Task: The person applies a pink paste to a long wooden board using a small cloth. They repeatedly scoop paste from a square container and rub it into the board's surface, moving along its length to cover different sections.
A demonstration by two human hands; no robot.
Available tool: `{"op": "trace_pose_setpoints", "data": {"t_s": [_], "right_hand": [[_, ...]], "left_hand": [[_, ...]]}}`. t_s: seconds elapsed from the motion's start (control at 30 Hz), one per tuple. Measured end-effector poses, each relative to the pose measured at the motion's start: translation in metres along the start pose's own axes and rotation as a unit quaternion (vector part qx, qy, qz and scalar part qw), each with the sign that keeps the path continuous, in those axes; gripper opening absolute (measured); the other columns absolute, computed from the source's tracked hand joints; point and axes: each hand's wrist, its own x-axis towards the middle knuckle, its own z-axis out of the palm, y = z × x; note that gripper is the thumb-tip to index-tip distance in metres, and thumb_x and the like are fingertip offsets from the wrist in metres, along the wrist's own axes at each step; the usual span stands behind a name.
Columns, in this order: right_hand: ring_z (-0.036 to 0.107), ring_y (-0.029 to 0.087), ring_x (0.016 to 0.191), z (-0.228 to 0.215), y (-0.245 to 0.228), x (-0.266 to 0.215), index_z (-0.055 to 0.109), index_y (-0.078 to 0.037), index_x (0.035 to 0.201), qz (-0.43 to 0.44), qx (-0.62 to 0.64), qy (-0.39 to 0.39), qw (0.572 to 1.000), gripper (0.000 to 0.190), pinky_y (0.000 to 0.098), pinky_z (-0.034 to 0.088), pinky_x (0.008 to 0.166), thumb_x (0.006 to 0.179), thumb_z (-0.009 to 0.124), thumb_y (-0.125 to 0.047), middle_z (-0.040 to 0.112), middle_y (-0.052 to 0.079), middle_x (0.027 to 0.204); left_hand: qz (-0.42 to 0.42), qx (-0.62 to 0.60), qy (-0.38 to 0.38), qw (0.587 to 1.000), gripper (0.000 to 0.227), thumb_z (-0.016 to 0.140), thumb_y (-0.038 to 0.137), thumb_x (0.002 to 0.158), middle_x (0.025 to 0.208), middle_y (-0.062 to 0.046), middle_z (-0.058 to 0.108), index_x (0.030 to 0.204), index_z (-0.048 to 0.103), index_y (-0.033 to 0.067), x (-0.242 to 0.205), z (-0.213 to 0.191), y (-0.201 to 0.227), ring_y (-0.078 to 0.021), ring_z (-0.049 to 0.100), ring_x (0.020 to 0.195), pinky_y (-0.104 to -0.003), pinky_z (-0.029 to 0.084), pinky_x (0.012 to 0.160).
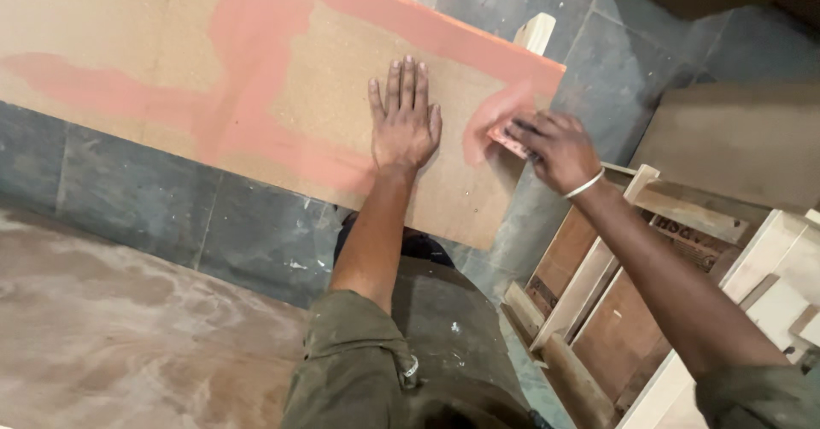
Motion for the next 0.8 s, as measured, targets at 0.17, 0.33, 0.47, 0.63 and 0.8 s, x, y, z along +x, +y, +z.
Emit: {"op": "trace_pose_setpoints", "data": {"t_s": [0.17, 0.33, 0.47, 0.63, 0.8], "right_hand": [[0.063, 0.026, 0.122, 0.036, -0.063, -0.052, 0.069, -0.02, 0.134, 0.087, 0.127, -0.065, 0.986, 0.05, 0.0401, 0.049, 0.107, 0.085, 0.063, -0.009, 0.067, 0.009, 0.135], [0.062, 0.027, 0.108, 0.019, -0.08, -0.058, 0.072, -0.017, 0.119, 0.013, -0.07, -0.096, 0.993, 0.041, 0.0484, 0.046, 0.097, 0.079, 0.066, -0.021, 0.069, 0.006, 0.116], [0.065, 0.028, 0.101, 0.013, 0.002, 0.011, 0.074, -0.014, 0.127, 0.147, -0.144, 0.03, 0.978, 0.036, 0.044, 0.047, 0.091, 0.092, 0.067, -0.02, 0.072, 0.007, 0.117], [0.069, 0.034, 0.098, 0.048, -0.046, 0.001, 0.078, -0.02, 0.116, 0.144, 0.071, 0.071, 0.985, 0.028, 0.0457, 0.055, 0.084, 0.09, 0.07, -0.022, 0.073, 0.007, 0.114], [0.069, 0.03, 0.101, 0.04, -0.133, -0.071, 0.074, -0.014, 0.116, 0.065, 0.051, -0.085, 0.993, 0.034, 0.0454, 0.053, 0.084, 0.083, 0.072, -0.025, 0.074, 0.006, 0.109]], "left_hand": [[0.0, -0.011, -0.006, 1.0, 0.069, 0.038, 0.041, 0.104, 0.173, -0.008, 0.016, 0.165, 0.023, 0.0128, 0.005, 0.0, 0.0, -0.0261, 0.007, 0.16, -0.058, 0.001, 0.127], [0.007, 0.01, -0.003, 1.0, 0.07, 0.038, 0.042, 0.104, 0.172, -0.01, 0.016, 0.165, 0.024, 0.0114, 0.003, -0.006, 0.0, -0.0272, 0.007, 0.16, -0.06, 0.001, 0.126], [0.003, -0.007, -0.011, 1.0, 0.069, 0.038, 0.042, 0.104, 0.172, -0.01, 0.017, 0.164, 0.024, 0.0117, 0.003, -0.005, 0.0, -0.0276, 0.008, 0.159, -0.059, 0.001, 0.127], [0.011, -0.001, -0.013, 1.0, 0.068, 0.038, 0.043, 0.105, 0.173, -0.011, 0.017, 0.164, 0.025, 0.0118, -0.001, -0.002, -0.002, -0.0291, 0.009, 0.16, -0.06, 0.002, 0.127], [0.031, -0.028, 0.022, 0.999, 0.07, 0.039, 0.041, 0.102, 0.171, -0.011, 0.02, 0.164, 0.025, 0.0113, 0.001, -0.005, -0.005, -0.0289, 0.011, 0.159, -0.059, 0.003, 0.126]]}}
